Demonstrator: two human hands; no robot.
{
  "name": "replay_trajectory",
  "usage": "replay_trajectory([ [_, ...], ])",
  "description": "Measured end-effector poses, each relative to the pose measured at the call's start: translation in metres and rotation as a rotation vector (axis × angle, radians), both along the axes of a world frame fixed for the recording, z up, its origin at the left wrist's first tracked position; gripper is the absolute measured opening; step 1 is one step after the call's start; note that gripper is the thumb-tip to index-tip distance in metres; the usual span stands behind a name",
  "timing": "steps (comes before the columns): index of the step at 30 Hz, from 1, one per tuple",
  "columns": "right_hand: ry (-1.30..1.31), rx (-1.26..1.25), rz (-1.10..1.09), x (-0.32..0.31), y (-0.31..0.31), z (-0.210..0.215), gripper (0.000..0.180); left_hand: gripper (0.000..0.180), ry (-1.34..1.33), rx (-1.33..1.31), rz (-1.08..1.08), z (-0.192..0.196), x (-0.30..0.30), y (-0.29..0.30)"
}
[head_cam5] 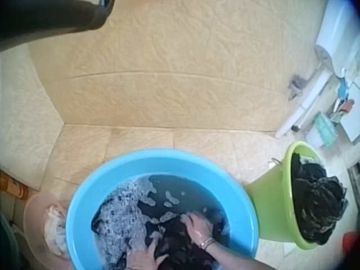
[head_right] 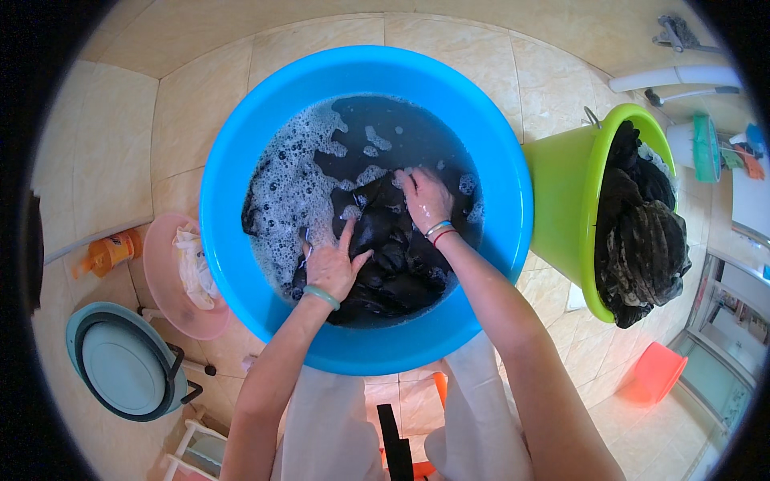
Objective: The person washes dark clothes by hand in a blue basin filled with soapy water. They repeatedly submerge, agitate, and squeeze the garments to clean them, then transfer the wet items into a green bucket.
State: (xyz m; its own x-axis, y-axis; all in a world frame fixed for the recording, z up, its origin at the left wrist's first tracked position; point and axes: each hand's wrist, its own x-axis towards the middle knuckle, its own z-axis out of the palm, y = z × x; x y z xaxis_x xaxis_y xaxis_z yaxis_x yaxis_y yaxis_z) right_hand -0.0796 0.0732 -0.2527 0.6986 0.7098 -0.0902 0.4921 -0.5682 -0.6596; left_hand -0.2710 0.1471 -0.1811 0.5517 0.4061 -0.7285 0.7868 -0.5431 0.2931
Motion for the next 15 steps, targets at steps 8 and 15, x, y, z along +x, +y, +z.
replay_trajectory([
  [8,0.387,0.229,-0.064,-0.007,-0.007,0.034,0.027,0.080,-0.362,0.337,0.039,-0.024,-0.025,-0.016],
  [15,0.658,0.343,0.097,-0.033,-0.037,0.121,0.029,0.100,-0.810,-0.058,0.385,0.019,-0.032,-0.004],
])
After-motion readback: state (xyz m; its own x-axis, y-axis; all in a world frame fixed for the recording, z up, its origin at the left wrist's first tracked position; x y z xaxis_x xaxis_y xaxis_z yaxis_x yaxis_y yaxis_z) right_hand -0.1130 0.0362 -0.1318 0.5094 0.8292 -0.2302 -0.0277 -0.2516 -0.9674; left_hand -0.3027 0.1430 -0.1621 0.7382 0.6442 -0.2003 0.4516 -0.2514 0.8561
